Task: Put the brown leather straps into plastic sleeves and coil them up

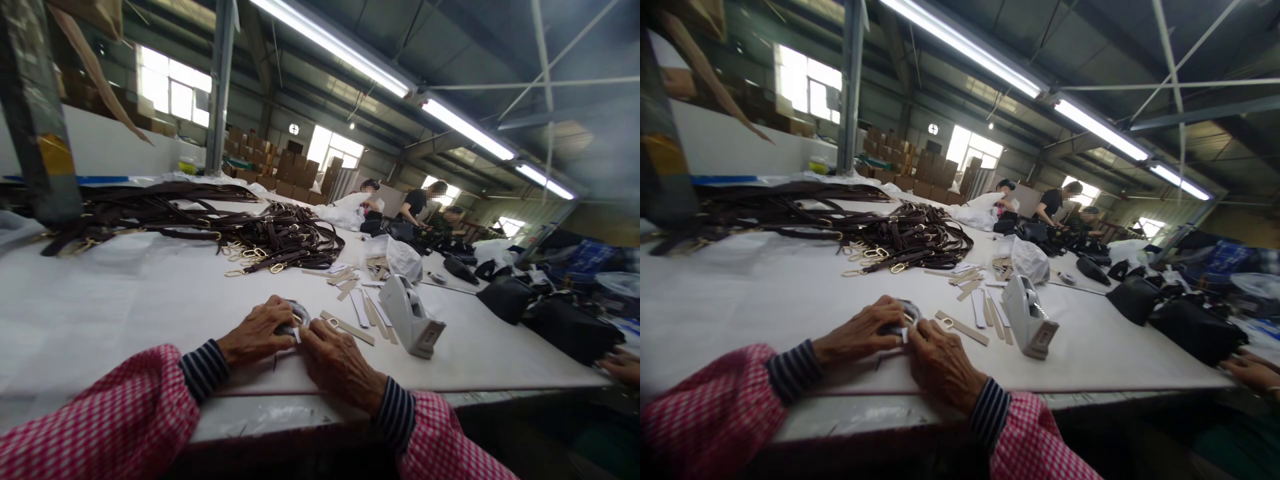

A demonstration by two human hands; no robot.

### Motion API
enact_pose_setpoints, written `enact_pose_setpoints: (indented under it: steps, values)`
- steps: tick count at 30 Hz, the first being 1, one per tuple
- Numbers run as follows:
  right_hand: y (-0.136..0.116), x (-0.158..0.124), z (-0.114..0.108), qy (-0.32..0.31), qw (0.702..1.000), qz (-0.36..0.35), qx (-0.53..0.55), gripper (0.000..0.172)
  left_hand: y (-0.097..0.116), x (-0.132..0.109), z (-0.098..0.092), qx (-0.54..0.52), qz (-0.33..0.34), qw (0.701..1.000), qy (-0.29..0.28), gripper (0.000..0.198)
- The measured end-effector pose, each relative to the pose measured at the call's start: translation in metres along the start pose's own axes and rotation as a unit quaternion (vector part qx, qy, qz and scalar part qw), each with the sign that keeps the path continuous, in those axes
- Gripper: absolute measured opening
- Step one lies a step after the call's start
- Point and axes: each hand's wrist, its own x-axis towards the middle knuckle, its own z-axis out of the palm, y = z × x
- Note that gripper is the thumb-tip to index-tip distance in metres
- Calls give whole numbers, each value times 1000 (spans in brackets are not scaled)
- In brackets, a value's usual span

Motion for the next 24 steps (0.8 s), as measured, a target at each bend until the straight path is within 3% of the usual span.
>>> enact_pose_setpoints:
  steps: [5,11,14,17,19,20,21,24]
  values:
    - [-9,-13,8,17,997,59,47,45,3,-2,0,40,-9,999,-14,20]
    - [-14,-16,4,1,996,82,43,49,-8,-5,16,107,31,994,5,24]
    - [-11,-23,-9,4,996,66,56,49,-19,-3,24,122,46,991,9,25]
    - [12,-46,-41,76,990,81,89,42,-28,-2,29,117,48,992,27,26]
    - [42,-69,-70,158,967,174,102,30,-31,-2,32,117,45,991,44,28]
    - [60,-82,-85,198,941,252,110,24,-31,-2,32,118,44,991,49,29]
    - [78,-95,-98,215,906,341,127,19,-32,-2,33,119,45,990,54,29]
    - [125,-125,-124,220,851,453,148,13,-30,-2,34,119,48,990,60,29]
